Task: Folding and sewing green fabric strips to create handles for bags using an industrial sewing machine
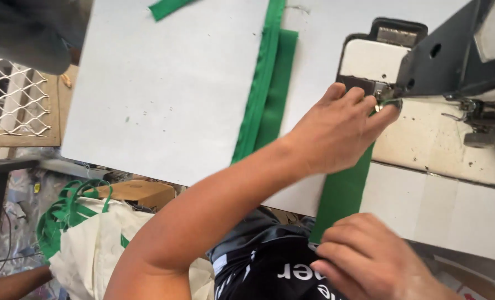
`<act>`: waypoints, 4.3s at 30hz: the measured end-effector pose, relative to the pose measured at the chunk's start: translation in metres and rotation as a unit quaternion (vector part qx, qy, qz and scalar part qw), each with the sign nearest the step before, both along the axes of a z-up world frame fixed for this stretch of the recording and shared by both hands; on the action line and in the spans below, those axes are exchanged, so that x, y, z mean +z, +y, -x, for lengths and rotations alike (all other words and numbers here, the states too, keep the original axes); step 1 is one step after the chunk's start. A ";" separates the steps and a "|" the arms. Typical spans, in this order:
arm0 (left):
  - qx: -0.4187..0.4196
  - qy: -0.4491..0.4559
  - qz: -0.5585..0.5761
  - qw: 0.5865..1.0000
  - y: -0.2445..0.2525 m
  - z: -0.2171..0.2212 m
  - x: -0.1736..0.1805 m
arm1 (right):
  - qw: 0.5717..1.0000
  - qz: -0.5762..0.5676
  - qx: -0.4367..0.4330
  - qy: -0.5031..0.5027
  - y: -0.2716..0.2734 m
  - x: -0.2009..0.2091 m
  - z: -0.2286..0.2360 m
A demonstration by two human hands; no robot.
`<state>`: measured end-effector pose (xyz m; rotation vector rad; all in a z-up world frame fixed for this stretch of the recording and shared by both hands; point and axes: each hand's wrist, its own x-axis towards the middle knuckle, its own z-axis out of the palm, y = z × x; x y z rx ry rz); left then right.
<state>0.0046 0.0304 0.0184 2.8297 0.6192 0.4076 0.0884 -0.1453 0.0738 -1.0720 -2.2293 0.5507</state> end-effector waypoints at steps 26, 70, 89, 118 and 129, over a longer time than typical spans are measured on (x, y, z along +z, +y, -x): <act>0.235 -0.261 0.447 0.823 0.034 0.146 0.078 | 0.677 0.372 -0.204 0.601 0.117 -0.011 0.059; 0.117 -0.031 0.382 0.916 0.050 -0.021 0.026 | 0.957 -0.054 -0.264 0.106 0.011 -0.060 -0.038; 0.139 -0.163 0.105 0.971 0.036 -0.016 -0.033 | 0.922 -0.200 -0.318 -0.088 0.013 -0.080 -0.038; 0.025 -0.118 -0.142 0.982 0.025 -0.007 -0.028 | 0.930 -0.128 -0.327 -0.110 -0.001 -0.078 -0.036; 0.038 -0.126 -0.145 0.981 0.013 -0.005 -0.030 | 0.931 -0.128 -0.327 -0.101 -0.001 -0.080 -0.037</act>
